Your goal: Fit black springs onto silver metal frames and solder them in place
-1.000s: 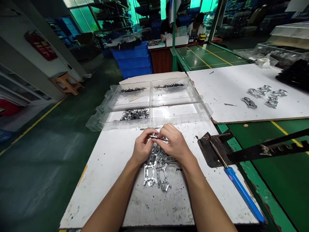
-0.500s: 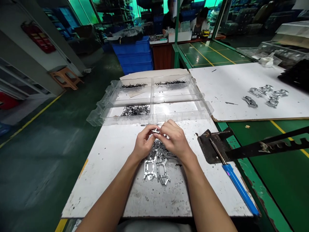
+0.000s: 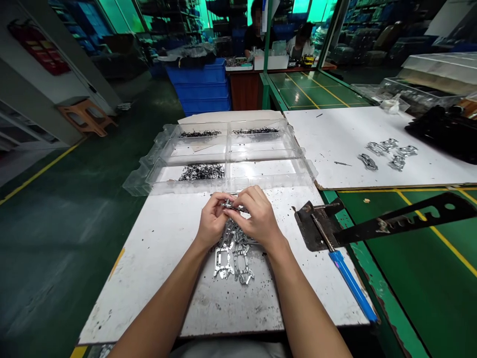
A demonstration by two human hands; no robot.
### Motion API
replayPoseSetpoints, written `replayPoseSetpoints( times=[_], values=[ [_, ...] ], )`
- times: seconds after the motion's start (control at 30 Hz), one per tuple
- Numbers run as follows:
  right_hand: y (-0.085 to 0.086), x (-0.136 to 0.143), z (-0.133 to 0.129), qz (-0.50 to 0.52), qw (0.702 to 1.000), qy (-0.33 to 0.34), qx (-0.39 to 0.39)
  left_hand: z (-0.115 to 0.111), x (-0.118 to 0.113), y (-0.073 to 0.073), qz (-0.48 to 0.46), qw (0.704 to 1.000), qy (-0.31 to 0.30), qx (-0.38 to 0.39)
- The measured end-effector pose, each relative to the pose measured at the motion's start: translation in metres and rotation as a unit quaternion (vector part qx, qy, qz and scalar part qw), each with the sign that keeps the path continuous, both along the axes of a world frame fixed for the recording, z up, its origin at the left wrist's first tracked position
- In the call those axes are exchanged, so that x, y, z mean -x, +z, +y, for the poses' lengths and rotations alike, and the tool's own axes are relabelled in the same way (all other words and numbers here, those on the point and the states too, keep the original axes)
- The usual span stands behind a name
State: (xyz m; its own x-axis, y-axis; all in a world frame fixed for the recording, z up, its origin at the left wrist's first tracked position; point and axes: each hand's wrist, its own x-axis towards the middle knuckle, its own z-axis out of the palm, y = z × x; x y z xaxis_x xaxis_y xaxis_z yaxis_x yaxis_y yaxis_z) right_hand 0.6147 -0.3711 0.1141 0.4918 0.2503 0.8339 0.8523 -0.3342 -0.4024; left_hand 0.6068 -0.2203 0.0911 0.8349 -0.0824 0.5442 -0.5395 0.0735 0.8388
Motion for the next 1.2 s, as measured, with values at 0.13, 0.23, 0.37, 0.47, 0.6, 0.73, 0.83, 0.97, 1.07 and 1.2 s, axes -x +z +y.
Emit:
replayPoseSetpoints(
  times=[0.13,0.23,0.37,0.47,0.6,0.73,0.83,0.97,1.07,1.2],
  values=[
    [0.001,0.000,0.000,0.017,1.000,-0.001,0.001,-0.001,0.000,-0.001,0.006,1.000,0.007,-0.002],
    [0.000,0.000,0.000,0.026,1.000,-0.007,0.004,-0.001,0.000,-0.001,0.003,1.000,0.014,-0.013],
    [-0.001,0.000,0.000,0.017,1.000,0.001,0.009,-0.001,0.001,0.000,-0.006,0.999,0.027,-0.040],
    [-0.001,0.000,0.000,0.010,1.000,0.016,-0.002,-0.001,0.001,0.001,0.002,0.999,0.017,-0.035],
    [0.000,-0.001,-0.002,0.023,1.000,0.000,-0.011,0.002,-0.002,0.003,0.024,0.998,-0.006,0.053],
    [0.000,-0.002,-0.002,0.043,0.998,-0.015,-0.037,0.007,-0.005,0.004,0.068,0.987,-0.017,0.143],
    [0.000,-0.001,-0.001,0.030,0.998,-0.004,-0.061,0.010,-0.005,0.004,0.085,0.982,-0.033,0.165],
    [-0.001,0.001,0.000,0.033,0.997,-0.011,-0.074,0.010,-0.004,0.004,0.088,0.983,-0.040,0.156],
    [-0.002,0.000,0.000,0.053,0.995,-0.012,-0.083,0.009,-0.005,0.004,0.093,0.984,-0.035,0.149],
    [-0.008,-0.010,-0.005,0.161,0.980,-0.023,-0.112,0.008,-0.007,0.001,0.130,0.986,0.023,0.101]
  ],
)
